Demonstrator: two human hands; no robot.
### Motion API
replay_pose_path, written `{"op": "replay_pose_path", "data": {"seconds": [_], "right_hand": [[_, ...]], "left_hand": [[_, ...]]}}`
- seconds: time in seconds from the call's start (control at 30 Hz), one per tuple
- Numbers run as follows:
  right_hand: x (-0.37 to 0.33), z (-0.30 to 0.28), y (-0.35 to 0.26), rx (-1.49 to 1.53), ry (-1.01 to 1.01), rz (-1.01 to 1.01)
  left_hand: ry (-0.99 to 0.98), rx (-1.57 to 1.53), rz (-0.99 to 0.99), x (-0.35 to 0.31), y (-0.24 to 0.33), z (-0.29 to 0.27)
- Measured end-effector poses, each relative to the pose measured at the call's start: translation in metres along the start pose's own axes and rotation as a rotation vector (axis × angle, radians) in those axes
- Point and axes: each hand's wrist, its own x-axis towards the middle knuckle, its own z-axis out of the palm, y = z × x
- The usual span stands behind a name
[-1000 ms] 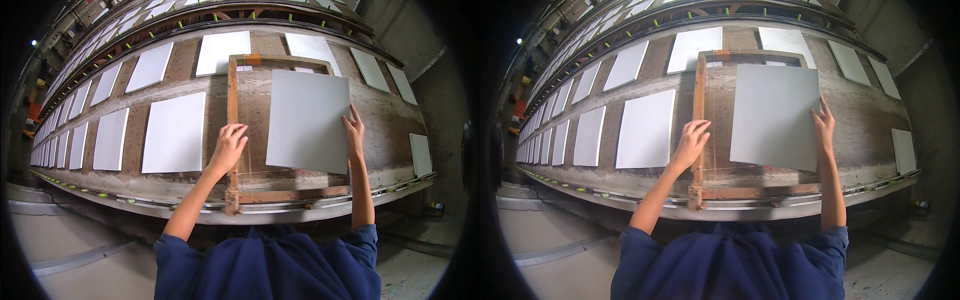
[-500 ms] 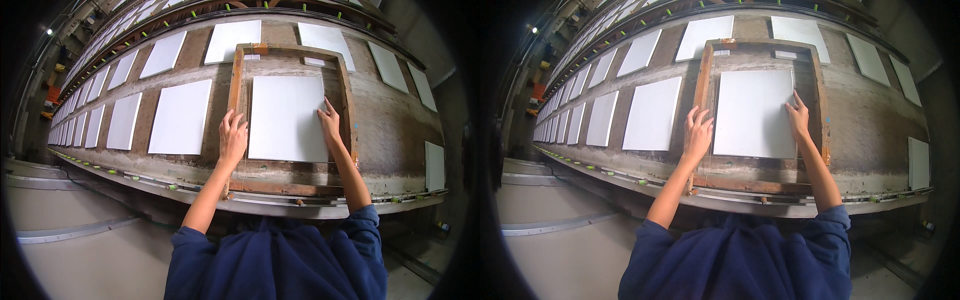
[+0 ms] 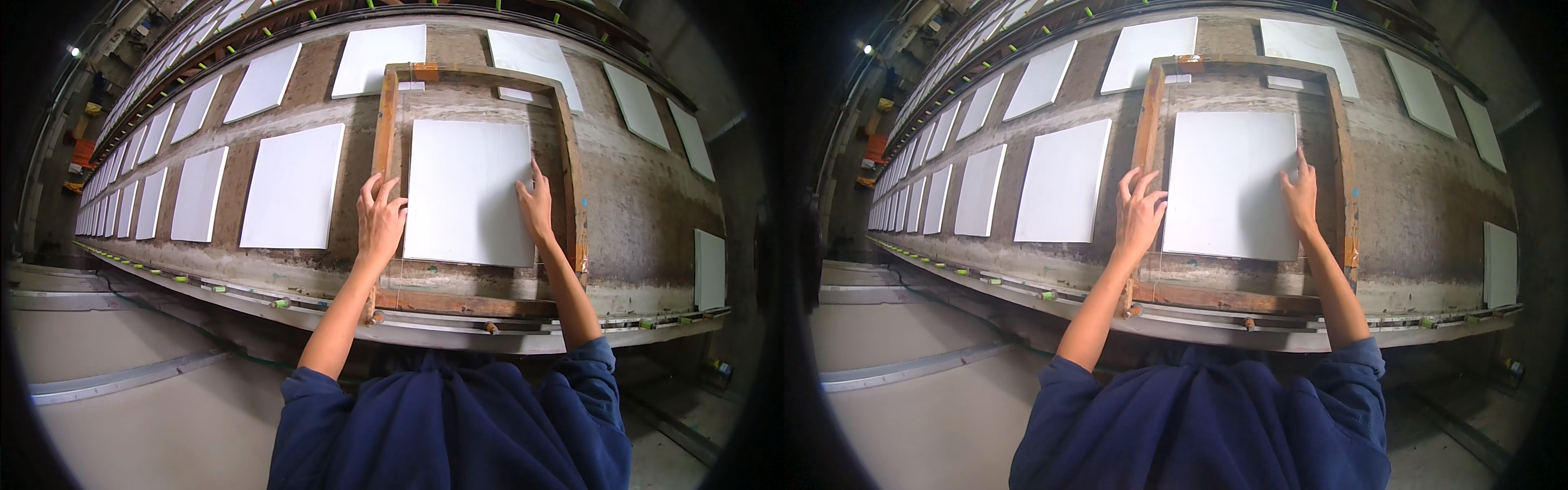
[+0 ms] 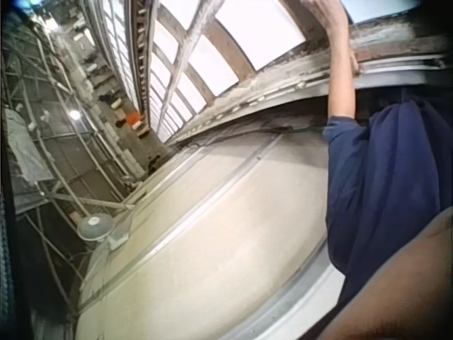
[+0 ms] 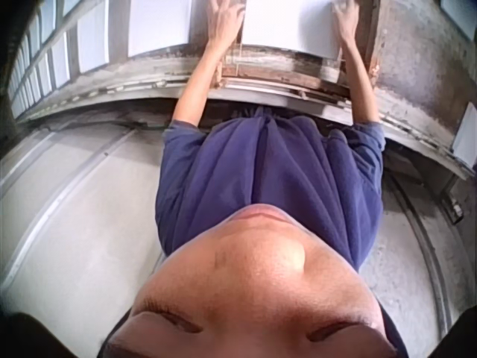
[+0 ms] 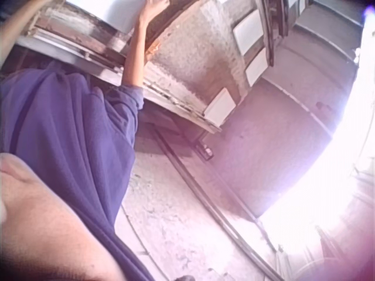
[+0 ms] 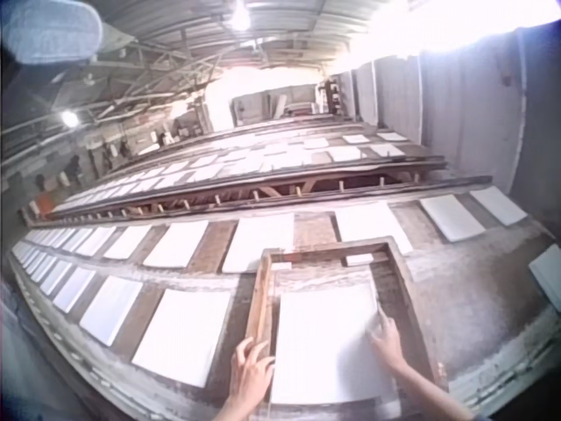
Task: The person repeatedly picks up white rectangular panels and places them into a wooden frame on a long workbench. After positioning each panel, the person smooths it with both hands and then removes the frame to repeat the process with the next panel. The person later carries the empty wooden frame to a different area and sets it down.
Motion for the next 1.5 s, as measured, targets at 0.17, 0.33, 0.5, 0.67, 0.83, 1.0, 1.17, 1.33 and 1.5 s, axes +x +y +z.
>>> {"op": "replay_pose_path", "data": {"seconds": [0.17, 0.33, 0.5, 0.67, 0.83, 1.0, 1.17, 1.33, 1.5], "right_hand": [[0.008, 0.009, 0.001, -0.301, 0.070, -0.190], [0.006, 0.014, 0.000, -0.297, 0.059, -0.153], [-0.007, 0.012, -0.004, -0.282, 0.078, -0.131], [-0.008, 0.012, -0.005, -0.301, 0.090, -0.149], [-0.008, 0.008, -0.008, -0.287, 0.065, -0.167], [-0.009, 0.010, -0.004, -0.264, 0.076, -0.179], [-0.009, 0.006, -0.007, -0.289, 0.046, -0.183], [-0.020, 0.008, -0.026, -0.630, -0.040, -0.235], [-0.069, 0.020, -0.043, -0.764, -0.291, -0.485]], "left_hand": [[0.002, 0.001, 0.003, 0.002, 0.000, 0.001], [0.005, 0.019, 0.012, 0.001, -0.003, 0.004], [-0.017, -0.033, 0.013, 0.002, -0.002, 0.000], [-0.015, 0.013, 0.059, 0.000, -0.002, 0.001], [-0.034, 0.033, 0.074, -0.001, -0.002, -0.001], [-0.032, 0.032, 0.092, -0.001, -0.001, -0.001], [-0.014, 0.042, 0.129, -0.001, 0.003, -0.002], [-0.175, 0.350, 0.235, -0.009, 0.012, 0.005], [-0.339, 0.009, 0.269, -0.022, 0.023, 0.027]]}}
